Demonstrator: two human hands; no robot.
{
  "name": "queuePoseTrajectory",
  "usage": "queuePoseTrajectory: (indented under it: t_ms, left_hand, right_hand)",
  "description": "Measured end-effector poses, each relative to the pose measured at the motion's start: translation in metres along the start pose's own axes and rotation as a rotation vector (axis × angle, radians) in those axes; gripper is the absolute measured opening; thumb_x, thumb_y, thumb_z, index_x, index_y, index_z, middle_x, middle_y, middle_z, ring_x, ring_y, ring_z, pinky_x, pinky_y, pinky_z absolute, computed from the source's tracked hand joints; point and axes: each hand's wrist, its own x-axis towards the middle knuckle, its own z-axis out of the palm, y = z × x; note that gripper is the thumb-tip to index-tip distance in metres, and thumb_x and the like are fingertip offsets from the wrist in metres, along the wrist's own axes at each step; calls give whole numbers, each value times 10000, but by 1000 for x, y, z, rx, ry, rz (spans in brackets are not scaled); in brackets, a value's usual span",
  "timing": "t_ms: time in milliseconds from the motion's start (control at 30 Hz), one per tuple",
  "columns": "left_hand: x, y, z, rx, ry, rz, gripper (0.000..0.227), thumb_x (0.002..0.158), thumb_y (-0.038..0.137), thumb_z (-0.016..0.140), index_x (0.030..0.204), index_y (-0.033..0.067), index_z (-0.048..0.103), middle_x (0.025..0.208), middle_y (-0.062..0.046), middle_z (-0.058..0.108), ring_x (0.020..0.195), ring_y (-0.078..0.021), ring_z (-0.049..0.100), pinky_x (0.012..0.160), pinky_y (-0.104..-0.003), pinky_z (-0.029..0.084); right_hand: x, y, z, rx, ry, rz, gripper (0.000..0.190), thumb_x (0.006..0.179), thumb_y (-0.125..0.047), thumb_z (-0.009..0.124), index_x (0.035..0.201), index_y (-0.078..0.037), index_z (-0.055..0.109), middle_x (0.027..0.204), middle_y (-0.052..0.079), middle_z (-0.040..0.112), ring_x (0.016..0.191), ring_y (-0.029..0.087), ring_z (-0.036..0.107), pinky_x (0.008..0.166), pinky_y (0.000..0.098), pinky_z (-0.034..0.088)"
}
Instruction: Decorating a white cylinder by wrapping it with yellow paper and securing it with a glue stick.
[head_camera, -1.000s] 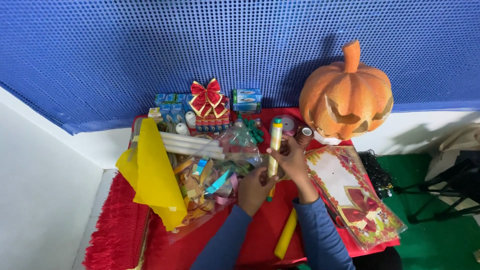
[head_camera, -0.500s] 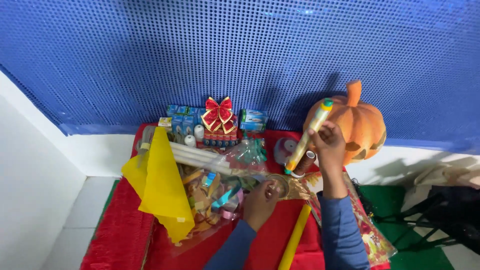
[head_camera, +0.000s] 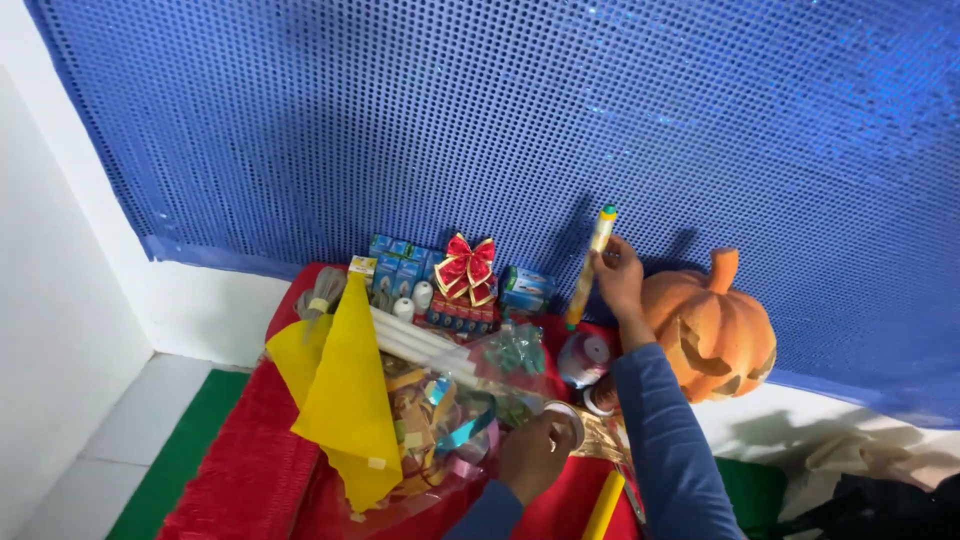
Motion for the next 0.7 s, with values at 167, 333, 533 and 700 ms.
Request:
queuePoseTrajectory:
  t_ms: [167, 333, 533, 700]
  left_hand:
    - [-5, 16, -16, -36, -89, -41, 222, 962, 254, 512, 1109, 263, 678, 1012, -13, 756, 909, -267, 717, 754, -449, 540]
    - [-3, 19, -20, -51, -162, -83, 241, 984, 238, 527, 1181, 241, 667, 1005, -55, 731, 888, -272, 694, 733, -449, 534]
    - [0, 13, -11, 28, -139, -17, 254, 971, 238, 553, 1199, 184, 651, 1001, -115, 739, 864, -337, 702, 729, -503, 526]
    - [1, 15, -12, 58, -144, -35, 232, 969, 248, 532, 1152, 210, 669, 986, -72, 743, 858, -305, 697, 692, -495, 522]
  right_hand:
    - [-4, 27, 15, 113, -35, 130, 574, 894, -159, 715, 1433, -74, 537, 1075, 105, 716, 872, 182, 717, 730, 332, 598]
    - [-12, 47, 23, 81, -51, 165, 429, 900, -161, 723, 1312, -111, 614, 1085, 129, 732, 902, 201, 720, 789, 358, 596]
    - [-14, 67, 25, 74, -36, 129, 448, 874, -113, 758, 1307, -104, 641, 1078, 112, 730, 928, 164, 710, 801, 318, 606]
    - [-17, 58, 25, 120, -126, 136, 445, 916, -125, 745, 1341, -117, 616, 1104, 108, 716, 922, 191, 713, 814, 336, 604]
